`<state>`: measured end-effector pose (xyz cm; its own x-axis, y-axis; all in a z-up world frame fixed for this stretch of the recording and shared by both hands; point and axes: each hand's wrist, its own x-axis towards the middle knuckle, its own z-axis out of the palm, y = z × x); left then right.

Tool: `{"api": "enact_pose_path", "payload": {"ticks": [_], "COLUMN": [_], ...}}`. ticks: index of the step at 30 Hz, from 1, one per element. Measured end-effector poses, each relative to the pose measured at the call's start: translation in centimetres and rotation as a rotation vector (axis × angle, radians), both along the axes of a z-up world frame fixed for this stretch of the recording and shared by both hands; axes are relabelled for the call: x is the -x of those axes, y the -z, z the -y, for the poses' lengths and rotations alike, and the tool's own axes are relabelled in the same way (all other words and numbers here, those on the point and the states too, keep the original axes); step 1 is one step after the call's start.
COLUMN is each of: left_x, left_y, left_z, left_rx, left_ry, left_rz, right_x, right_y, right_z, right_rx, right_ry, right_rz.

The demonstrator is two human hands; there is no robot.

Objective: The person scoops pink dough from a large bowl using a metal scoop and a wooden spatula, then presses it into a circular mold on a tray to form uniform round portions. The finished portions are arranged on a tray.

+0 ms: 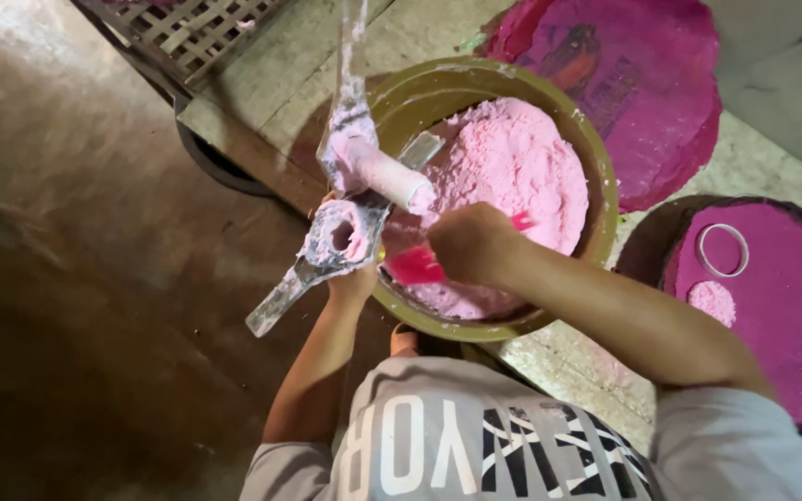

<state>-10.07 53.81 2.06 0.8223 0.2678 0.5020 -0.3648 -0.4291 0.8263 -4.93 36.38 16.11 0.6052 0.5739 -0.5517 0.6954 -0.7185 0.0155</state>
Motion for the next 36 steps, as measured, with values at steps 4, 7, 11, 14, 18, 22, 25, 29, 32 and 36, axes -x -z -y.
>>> {"api": "enact_pose_path", "payload": {"ticks": [4, 7, 11, 14, 18, 22, 25, 29, 32, 36], "left_x": [0.1, -0.2, 0.1, -0.5, -0.9, -0.7, -0.8, -1.3, -0.7, -0.8], "left_y": [0.5, 1.3, 3.9, 5.6, 6.9, 7.4, 7.1, 5.9, 5.7, 5.9], "left_z": [-0.2, -0.3, -0.7, -0.8, -1.4, -1.5, -0.9, -1.1, -0.9, -0.5], "left_rx": [0.076, -0.326, -0.181, -0.003, -0.201, -0.513, -0.228, -0.265, -0.404, -0.192], "left_ry": [0.02, -0.111, -0.119, -0.049, -0.095, -0.214, -0.102, -0.155, -0.19, -0.126], "left_rz": [-0.237, 0.189, 0.118, 0.02, 0.13, 0.274, 0.147, 0.18, 0.224, 0.164], "right_x": [1.2, 0.2, -4.3, -5.1, -6.7, -10.1, -10.1, -12.8, -13.4, -12.1], "right_y": [-1.3, -0.1, 2.4, 5.1, 7.8, 8.8, 9.6, 8.2, 7.6, 7.9], "right_z": [-0.3, -3.9, -2.9, -2.7, -4.2, -4.6, -5.3, -5.2, -5.7, -6.4], "right_rx": [-0.492, -0.083, -0.033, -0.044, -0.273, -0.028, -0.103, -0.08, -0.011, -0.131], "right_ry": [0.088, 0.033, 0.284, 0.134, 0.142, 0.238, 0.143, 0.139, 0.173, 0.072], "right_rz": [-0.165, 0.08, -0.226, -0.067, 0.127, -0.213, 0.039, -0.013, -0.152, 0.134]}}
